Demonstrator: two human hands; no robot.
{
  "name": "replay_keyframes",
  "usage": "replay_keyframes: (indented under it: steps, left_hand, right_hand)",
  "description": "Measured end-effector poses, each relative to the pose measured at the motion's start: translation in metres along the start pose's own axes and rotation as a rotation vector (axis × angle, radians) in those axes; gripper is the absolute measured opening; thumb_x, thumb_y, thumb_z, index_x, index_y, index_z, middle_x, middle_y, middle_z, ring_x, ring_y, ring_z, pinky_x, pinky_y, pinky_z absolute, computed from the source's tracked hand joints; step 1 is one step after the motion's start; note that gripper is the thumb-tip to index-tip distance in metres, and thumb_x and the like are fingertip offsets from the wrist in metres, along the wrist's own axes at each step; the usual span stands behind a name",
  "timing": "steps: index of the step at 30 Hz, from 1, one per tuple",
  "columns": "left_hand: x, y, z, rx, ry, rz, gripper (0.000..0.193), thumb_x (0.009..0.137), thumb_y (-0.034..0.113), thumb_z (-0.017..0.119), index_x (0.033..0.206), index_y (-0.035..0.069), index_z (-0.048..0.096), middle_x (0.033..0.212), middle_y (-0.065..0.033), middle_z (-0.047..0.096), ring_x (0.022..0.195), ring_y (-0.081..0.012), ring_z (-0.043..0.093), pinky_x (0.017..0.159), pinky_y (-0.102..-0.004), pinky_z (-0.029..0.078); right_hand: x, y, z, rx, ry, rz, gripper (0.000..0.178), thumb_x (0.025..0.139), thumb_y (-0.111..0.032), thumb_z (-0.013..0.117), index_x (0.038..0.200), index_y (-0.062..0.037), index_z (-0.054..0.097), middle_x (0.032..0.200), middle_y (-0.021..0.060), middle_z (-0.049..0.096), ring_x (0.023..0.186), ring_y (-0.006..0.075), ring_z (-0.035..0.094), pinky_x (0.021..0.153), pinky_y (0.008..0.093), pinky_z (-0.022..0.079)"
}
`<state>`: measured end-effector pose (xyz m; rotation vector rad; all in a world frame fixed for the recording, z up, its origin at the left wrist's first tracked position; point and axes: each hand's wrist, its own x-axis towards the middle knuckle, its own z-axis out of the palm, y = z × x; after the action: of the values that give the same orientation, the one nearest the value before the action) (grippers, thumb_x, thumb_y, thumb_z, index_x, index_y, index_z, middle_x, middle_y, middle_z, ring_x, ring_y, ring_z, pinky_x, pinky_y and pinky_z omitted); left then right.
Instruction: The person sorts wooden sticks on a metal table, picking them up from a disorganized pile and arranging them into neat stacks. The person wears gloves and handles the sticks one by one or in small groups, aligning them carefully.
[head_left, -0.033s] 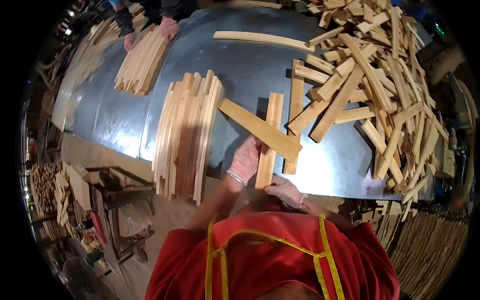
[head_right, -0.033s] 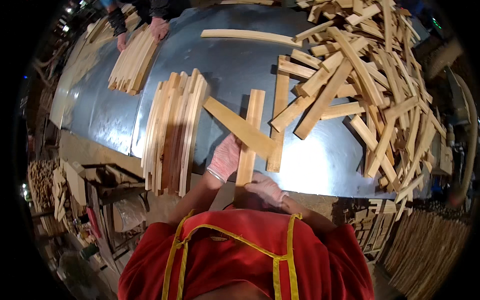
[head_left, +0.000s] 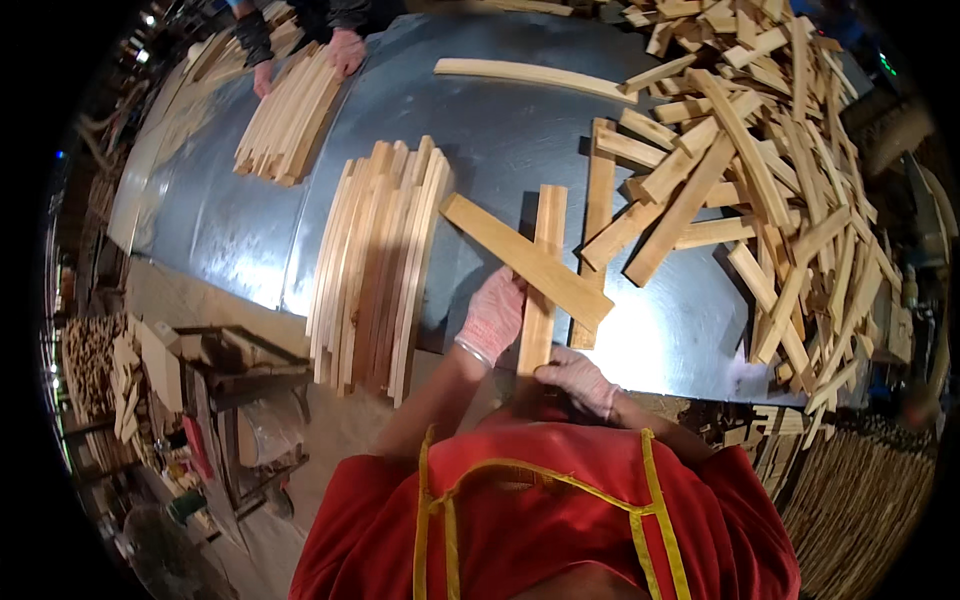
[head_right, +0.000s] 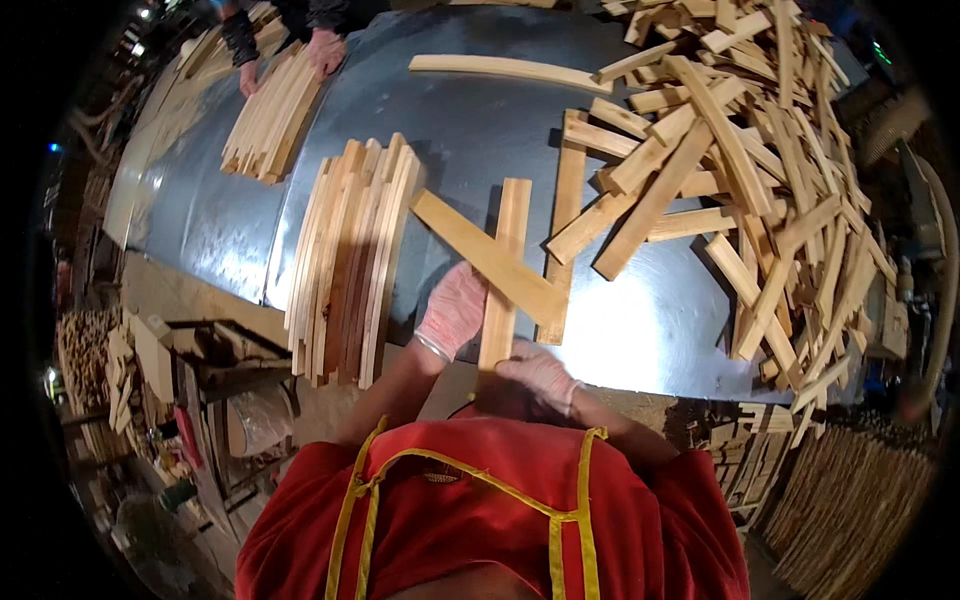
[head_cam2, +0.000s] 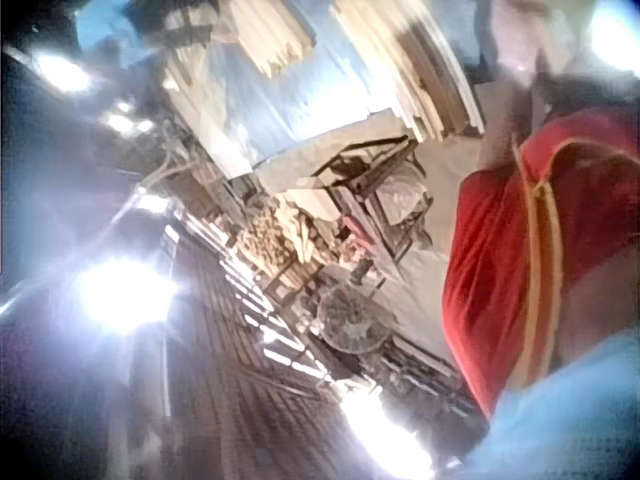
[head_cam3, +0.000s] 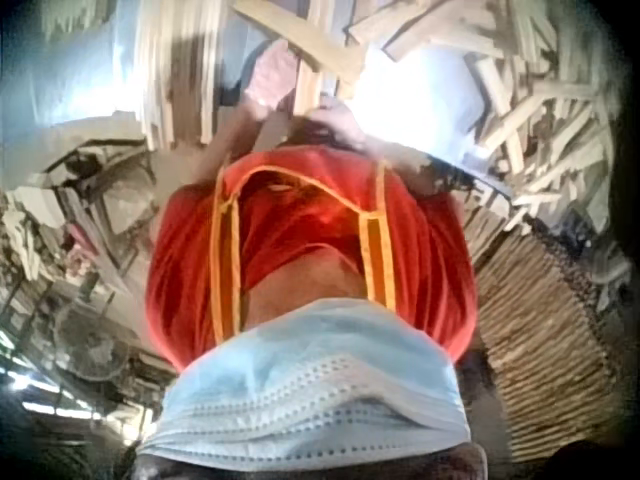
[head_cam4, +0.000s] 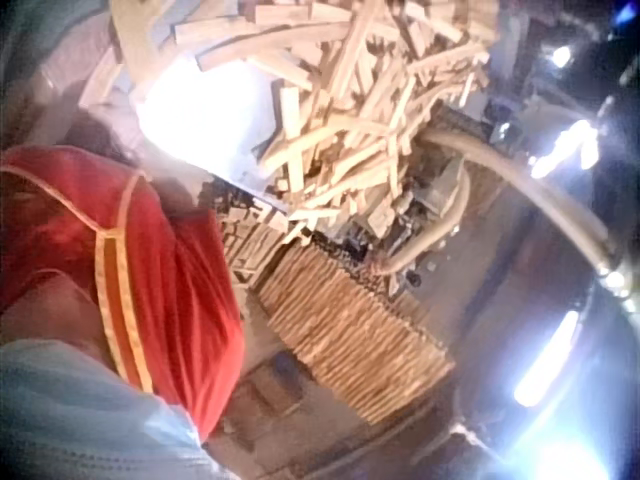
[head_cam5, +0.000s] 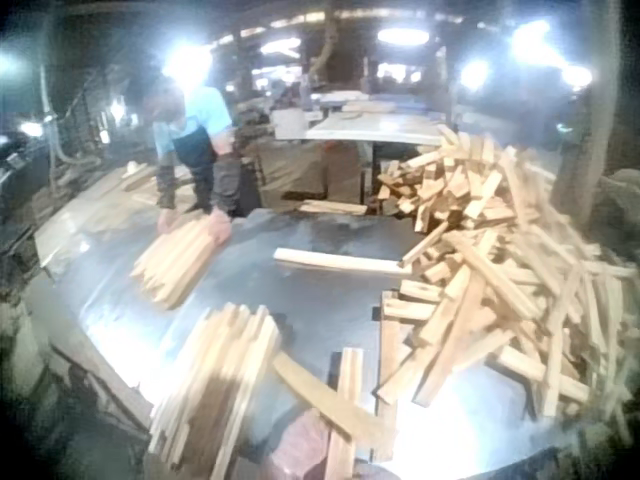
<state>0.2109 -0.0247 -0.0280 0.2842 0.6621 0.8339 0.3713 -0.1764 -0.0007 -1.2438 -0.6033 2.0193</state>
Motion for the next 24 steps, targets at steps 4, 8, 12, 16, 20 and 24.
replay_keyframes:
  steps: [4,8,12,16,20,24]
  left_hand:
    - [-0.006,0.008,0.029,0.162,0.051,-0.162,0.045,0.106,0.040,0.062,0.138,0.008,0.063,0.128,-0.0055,0.069,0.118,-0.0201,0.065,0.104,-0.0383,0.052]
    - [-0.009,-0.017,0.020,0.371,0.165,-0.107,0.040,0.099,0.024,0.071,0.135,0.006,0.067,0.119,-0.0031,0.071,0.107,-0.0170,0.066,0.096,-0.0342,0.053]
    - [-0.025,-0.004,0.021,0.595,0.250,-0.102,0.037,0.093,0.013,0.073,0.129,0.002,0.070,0.112,-0.0049,0.073,0.103,-0.0169,0.066,0.093,-0.0321,0.053]
    - [-0.057,0.014,0.012,1.020,0.265,0.071,0.047,0.093,0.016,0.070,0.139,0.010,0.065,0.111,-0.0118,0.076,0.099,-0.0215,0.071,0.090,-0.0359,0.057]
    - [-0.106,0.089,0.028,1.942,0.429,0.134,0.049,0.094,0.031,0.065,0.137,0.010,0.055,0.106,-0.0185,0.074,0.093,-0.0379,0.073,0.084,-0.0487,0.058]
    - [-0.103,0.107,0.014,2.275,0.617,0.022,0.054,0.097,0.022,0.058,0.147,0.004,0.048,0.103,-0.0173,0.072,0.085,-0.0353,0.074,0.073,-0.0481,0.059]
  right_hand:
    - [-0.003,-0.026,-0.027,-0.354,0.089,0.065,0.033,0.097,-0.025,0.073,0.119,-0.0010,0.071,0.095,0.0063,0.072,0.084,0.0183,0.068,0.077,0.0347,0.056]
    - [-0.023,-0.102,0.000,-1.024,-0.363,0.173,0.045,0.098,-0.037,0.065,0.125,-0.0017,0.069,0.107,0.0134,0.074,0.093,0.0259,0.071,0.083,0.0387,0.057]
    - [-0.028,-0.147,0.022,-1.164,-0.315,-0.114,0.055,0.097,-0.041,0.065,0.140,-0.0063,0.063,0.126,0.0196,0.071,0.116,0.0384,0.067,0.103,0.0447,0.051]
    - [0.006,-0.145,-0.033,-1.225,0.571,-0.549,0.067,0.094,-0.041,0.071,0.143,0.0029,0.057,0.138,0.0253,0.064,0.133,0.0420,0.058,0.114,0.0443,0.044]
    - [0.024,-0.145,-0.150,-0.991,1.303,-0.477,0.077,0.089,-0.034,0.080,0.145,0.0097,0.051,0.148,0.0287,0.056,0.139,0.0400,0.053,0.117,0.0436,0.041]
    - [0.050,-0.146,-0.162,-0.519,1.343,-0.328,0.089,0.086,-0.030,0.085,0.154,0.0093,0.041,0.147,0.0310,0.058,0.135,0.0373,0.059,0.114,0.0435,0.045]
